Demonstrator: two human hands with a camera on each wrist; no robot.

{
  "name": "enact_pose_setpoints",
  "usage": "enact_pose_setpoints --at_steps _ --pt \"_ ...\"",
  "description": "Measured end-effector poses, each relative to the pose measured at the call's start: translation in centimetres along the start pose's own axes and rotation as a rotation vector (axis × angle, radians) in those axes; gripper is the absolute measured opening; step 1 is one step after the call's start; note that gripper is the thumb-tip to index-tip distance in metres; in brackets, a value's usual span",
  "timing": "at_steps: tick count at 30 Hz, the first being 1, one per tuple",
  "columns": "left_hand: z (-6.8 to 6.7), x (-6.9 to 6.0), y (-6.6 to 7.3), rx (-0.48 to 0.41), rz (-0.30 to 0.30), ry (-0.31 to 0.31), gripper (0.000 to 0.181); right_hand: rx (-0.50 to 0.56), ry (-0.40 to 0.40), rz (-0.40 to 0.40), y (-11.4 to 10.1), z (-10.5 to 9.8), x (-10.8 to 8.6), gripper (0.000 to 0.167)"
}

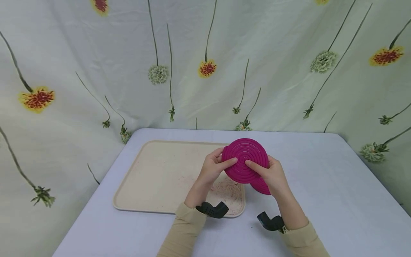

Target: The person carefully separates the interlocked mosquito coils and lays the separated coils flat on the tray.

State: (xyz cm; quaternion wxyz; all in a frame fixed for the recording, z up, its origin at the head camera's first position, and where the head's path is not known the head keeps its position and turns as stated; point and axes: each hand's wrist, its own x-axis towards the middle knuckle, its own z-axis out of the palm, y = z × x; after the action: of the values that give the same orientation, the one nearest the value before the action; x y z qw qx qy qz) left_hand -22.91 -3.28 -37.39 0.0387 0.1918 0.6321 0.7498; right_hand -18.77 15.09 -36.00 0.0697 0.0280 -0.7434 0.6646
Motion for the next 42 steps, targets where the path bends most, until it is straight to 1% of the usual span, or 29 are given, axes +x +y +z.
enact_pose_setpoints --at_steps 1,3,6,8,10,12,13,15,17,18,20,22,25,27,29,33,37,42 --pt "0.1 0.0 -0.1 0.020 0.010 0.021 0.047 -0.011 0.015 -0.020 0.1 0.1 0.0 0.048" --pt "0.4 0.0 -0.2 0.086 0.048 0.073 0.052 -0.001 0.041 -0.086 1.6 0.0 0.6 0.048" --pt "0.9 0.0 -0.5 0.217 0.117 0.164 0.054 -0.052 0.087 -0.124 1.8 0.2 0.5 0.049" --pt "1.2 -0.1 -0.6 0.332 0.178 0.222 0.051 -0.093 0.113 -0.132 1.7 0.4 0.5 0.047" --pt "1.5 -0.3 -0.7 0.431 0.233 0.264 0.045 -0.164 0.133 -0.103 0.3 0.7 -0.2 0.048" --pt "1.8 -0.5 -0.7 0.491 0.285 0.278 0.037 -0.185 0.131 -0.099 0.0 0.9 -0.3 0.043" --pt "1.9 -0.6 -0.7 0.503 0.300 0.273 0.034 -0.184 0.123 -0.096 -0.1 1.0 -0.4 0.042" --pt "2.0 -0.7 -0.6 0.486 0.319 0.240 0.028 -0.168 0.098 -0.098 -0.3 1.1 -0.5 0.038" --pt "2.1 -0.8 -0.5 0.439 0.313 0.198 0.025 -0.143 0.066 -0.110 -0.4 1.1 -0.6 0.037" --pt "2.3 -0.9 -0.3 0.409 0.296 0.182 0.025 -0.134 0.050 -0.121 -0.4 1.1 -0.7 0.036" --pt "2.6 -1.3 0.7 0.360 0.258 0.160 0.024 -0.108 0.023 -0.156 -0.3 1.0 -0.7 0.033" --pt "2.6 -1.4 0.8 0.297 0.215 0.143 0.025 -0.081 -0.006 -0.188 -0.3 1.0 -0.7 0.036" --pt "2.4 -1.3 0.7 0.188 0.146 0.113 0.027 -0.023 -0.044 -0.209 -0.3 0.9 -0.6 0.041" --pt "2.0 -0.9 -0.2 0.124 0.112 0.095 0.028 -0.008 -0.063 -0.201 -0.2 0.8 -0.6 0.037" --pt "1.9 -0.9 -0.2 0.082 0.088 0.085 0.029 -0.009 -0.079 -0.196 0.0 0.7 -0.5 0.032" --pt "2.0 -1.0 -0.2 0.066 0.077 0.081 0.027 -0.027 -0.099 -0.191 0.3 0.5 -0.4 0.035" --pt "2.1 -0.9 -0.2 0.076 0.075 0.087 0.024 -0.007 -0.110 -0.174 0.5 0.3 -0.2 0.038" --pt "2.2 -1.0 -0.1 0.067 0.060 0.078 0.023 -0.017 -0.122 -0.152 0.5 0.1 0.0 0.040"
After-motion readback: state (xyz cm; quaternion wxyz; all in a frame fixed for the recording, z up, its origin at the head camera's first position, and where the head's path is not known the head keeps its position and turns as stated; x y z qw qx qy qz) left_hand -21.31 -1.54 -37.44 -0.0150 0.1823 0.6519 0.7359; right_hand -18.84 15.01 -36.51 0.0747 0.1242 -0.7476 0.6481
